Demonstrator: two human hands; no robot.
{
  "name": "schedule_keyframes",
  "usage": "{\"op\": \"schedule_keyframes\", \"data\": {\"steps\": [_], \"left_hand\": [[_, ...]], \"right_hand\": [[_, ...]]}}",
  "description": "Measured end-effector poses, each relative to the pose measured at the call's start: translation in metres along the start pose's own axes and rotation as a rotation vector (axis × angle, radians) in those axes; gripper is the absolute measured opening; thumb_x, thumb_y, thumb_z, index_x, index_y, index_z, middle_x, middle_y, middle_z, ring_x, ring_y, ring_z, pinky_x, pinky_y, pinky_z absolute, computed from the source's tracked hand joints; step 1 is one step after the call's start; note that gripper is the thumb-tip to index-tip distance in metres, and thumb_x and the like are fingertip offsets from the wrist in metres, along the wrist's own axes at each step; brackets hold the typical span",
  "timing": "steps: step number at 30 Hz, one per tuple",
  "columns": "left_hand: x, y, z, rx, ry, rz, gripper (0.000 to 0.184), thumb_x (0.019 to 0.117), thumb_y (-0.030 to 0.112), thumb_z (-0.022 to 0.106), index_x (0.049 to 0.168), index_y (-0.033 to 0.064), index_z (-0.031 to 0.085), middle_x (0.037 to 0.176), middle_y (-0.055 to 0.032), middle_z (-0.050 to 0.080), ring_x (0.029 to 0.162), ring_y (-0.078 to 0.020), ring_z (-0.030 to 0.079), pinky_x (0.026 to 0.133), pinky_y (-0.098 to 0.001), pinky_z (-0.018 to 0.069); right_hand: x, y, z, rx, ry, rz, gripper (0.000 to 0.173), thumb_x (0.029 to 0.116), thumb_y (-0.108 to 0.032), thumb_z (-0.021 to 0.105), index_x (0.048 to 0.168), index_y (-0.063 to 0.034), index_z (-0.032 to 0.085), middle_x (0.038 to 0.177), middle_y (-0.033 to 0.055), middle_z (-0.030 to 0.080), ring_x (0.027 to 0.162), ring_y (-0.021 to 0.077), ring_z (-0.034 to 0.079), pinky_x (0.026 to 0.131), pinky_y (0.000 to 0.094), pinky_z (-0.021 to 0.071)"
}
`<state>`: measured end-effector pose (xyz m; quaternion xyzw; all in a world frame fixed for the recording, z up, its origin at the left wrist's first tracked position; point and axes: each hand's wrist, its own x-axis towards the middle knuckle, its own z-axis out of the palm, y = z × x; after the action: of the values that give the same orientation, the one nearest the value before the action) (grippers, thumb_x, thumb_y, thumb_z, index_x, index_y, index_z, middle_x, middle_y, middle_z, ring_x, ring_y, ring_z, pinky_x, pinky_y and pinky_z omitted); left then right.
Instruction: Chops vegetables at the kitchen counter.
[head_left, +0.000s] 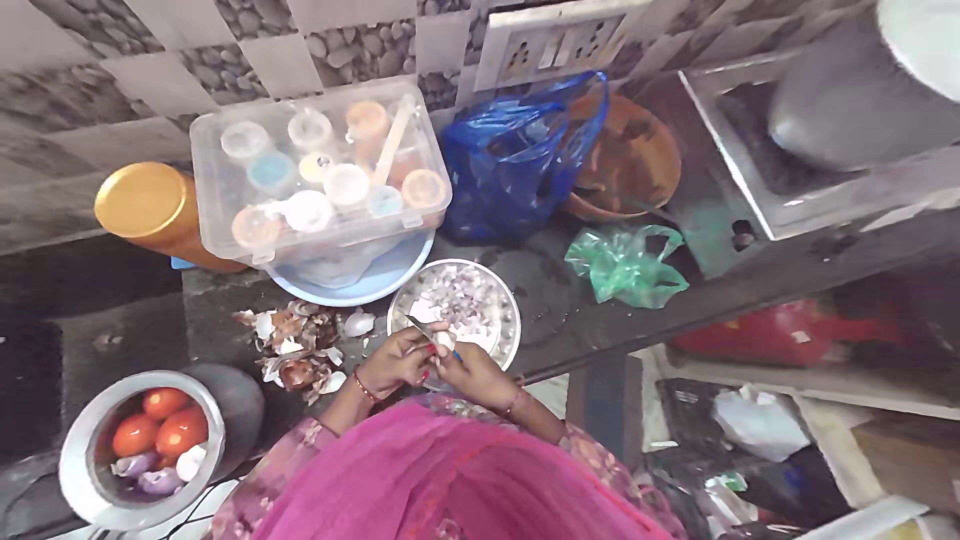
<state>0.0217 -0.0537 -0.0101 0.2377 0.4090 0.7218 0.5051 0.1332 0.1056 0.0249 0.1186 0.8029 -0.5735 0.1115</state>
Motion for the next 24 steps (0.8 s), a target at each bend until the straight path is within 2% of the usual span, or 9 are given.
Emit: {"op": "schedule_keyframes", "data": {"steps": [5, 8, 11, 13, 15, 18, 21, 23, 24], "left_hand": [[0.003, -0.001, -0.011, 0.084, -0.068, 0.037, 0.046, 0.0848, 0.015, 0.077, 0.129, 0.0117, 0.066, 0.11, 0.0097, 0.072, 0.091, -0.0002, 0.067, 0.082, -0.0203, 0.0566], [0.004, -0.003, -0.012, 0.078, -0.075, 0.03, 0.05, 0.0819, 0.019, 0.081, 0.129, 0.0097, 0.065, 0.109, 0.0092, 0.072, 0.089, 0.0006, 0.066, 0.079, -0.0184, 0.056], [0.005, -0.008, -0.016, 0.039, -0.1, 0.018, 0.058, 0.0786, 0.021, 0.082, 0.132, 0.0086, 0.063, 0.114, 0.006, 0.072, 0.093, -0.0027, 0.068, 0.082, -0.0212, 0.0568], [0.006, -0.008, -0.02, 0.047, -0.131, -0.005, 0.053, 0.0828, 0.018, 0.076, 0.133, 0.0077, 0.062, 0.113, 0.0061, 0.072, 0.091, -0.0022, 0.067, 0.08, -0.0212, 0.0569], [0.008, -0.003, -0.022, 0.091, -0.133, -0.038, 0.049, 0.0825, 0.011, 0.071, 0.13, 0.0084, 0.063, 0.108, 0.0094, 0.071, 0.086, 0.0008, 0.066, 0.076, -0.0189, 0.0564], [0.012, -0.001, -0.021, 0.145, -0.111, -0.076, 0.037, 0.082, 0.009, 0.068, 0.119, 0.01, 0.067, 0.094, 0.0118, 0.07, 0.075, 0.0034, 0.063, 0.067, -0.0156, 0.0533], [0.014, -0.002, -0.02, 0.205, -0.075, -0.132, 0.031, 0.0829, 0.003, 0.065, 0.114, 0.0065, 0.066, 0.096, 0.0086, 0.07, 0.076, 0.0019, 0.064, 0.068, -0.017, 0.0543], [0.015, -0.005, -0.021, 0.207, -0.064, -0.151, 0.031, 0.0826, 0.003, 0.066, 0.114, 0.006, 0.067, 0.098, 0.0075, 0.071, 0.077, 0.0016, 0.064, 0.068, -0.0168, 0.0546], [0.014, -0.006, -0.02, 0.21, -0.052, -0.169, 0.03, 0.0829, 0.003, 0.065, 0.113, 0.0062, 0.067, 0.096, 0.0079, 0.071, 0.076, 0.0017, 0.064, 0.067, -0.0163, 0.0543]], "right_hand": [[0.001, 0.004, 0.006, 0.204, -0.048, -0.033, 0.04, 0.1066, -0.027, 0.042, 0.073, -0.0094, 0.055, 0.061, -0.0101, 0.044, 0.055, -0.0034, 0.043, 0.054, 0.0183, 0.0384], [0.0, 0.005, 0.004, 0.437, -0.2, 0.021, 0.036, 0.1072, -0.025, 0.036, 0.076, -0.0154, 0.051, 0.058, -0.0133, 0.04, 0.05, -0.0038, 0.038, 0.048, 0.0166, 0.0342], [0.0, 0.01, 0.0, 0.676, -0.381, 0.087, 0.035, 0.1091, -0.035, 0.031, 0.082, -0.0209, 0.049, 0.053, -0.0147, 0.039, 0.044, -0.0039, 0.036, 0.042, 0.0144, 0.0303], [0.001, 0.016, -0.003, 0.766, -0.482, 0.116, 0.034, 0.1073, -0.046, 0.037, 0.086, -0.0221, 0.049, 0.053, -0.0152, 0.039, 0.042, -0.0043, 0.035, 0.04, 0.013, 0.0291], [0.003, 0.023, -0.006, 0.861, -0.55, 0.121, 0.036, 0.1037, -0.055, 0.045, 0.087, -0.0238, 0.05, 0.054, -0.0167, 0.04, 0.042, -0.0057, 0.035, 0.04, 0.012, 0.029], [0.006, 0.033, -0.006, 1.052, -0.629, 0.081, 0.034, 0.0985, -0.058, 0.057, 0.09, -0.0259, 0.053, 0.058, -0.017, 0.044, 0.043, -0.0066, 0.036, 0.04, 0.0112, 0.0299], [0.008, 0.04, -0.004, 1.161, -0.644, 0.076, 0.033, 0.0942, -0.057, 0.064, 0.091, -0.0251, 0.054, 0.061, -0.0148, 0.047, 0.042, -0.0058, 0.037, 0.038, 0.0116, 0.0311], [0.008, 0.041, -0.005, 1.2, -0.647, 0.084, 0.038, 0.092, -0.061, 0.065, 0.095, -0.0243, 0.056, 0.063, -0.0146, 0.049, 0.042, -0.0058, 0.038, 0.039, 0.0114, 0.033], [0.008, 0.04, -0.005, 1.206, -0.641, 0.1, 0.04, 0.0899, -0.063, 0.066, 0.093, -0.0242, 0.057, 0.061, -0.0149, 0.049, 0.041, -0.0057, 0.039, 0.038, 0.0117, 0.0335]]}}
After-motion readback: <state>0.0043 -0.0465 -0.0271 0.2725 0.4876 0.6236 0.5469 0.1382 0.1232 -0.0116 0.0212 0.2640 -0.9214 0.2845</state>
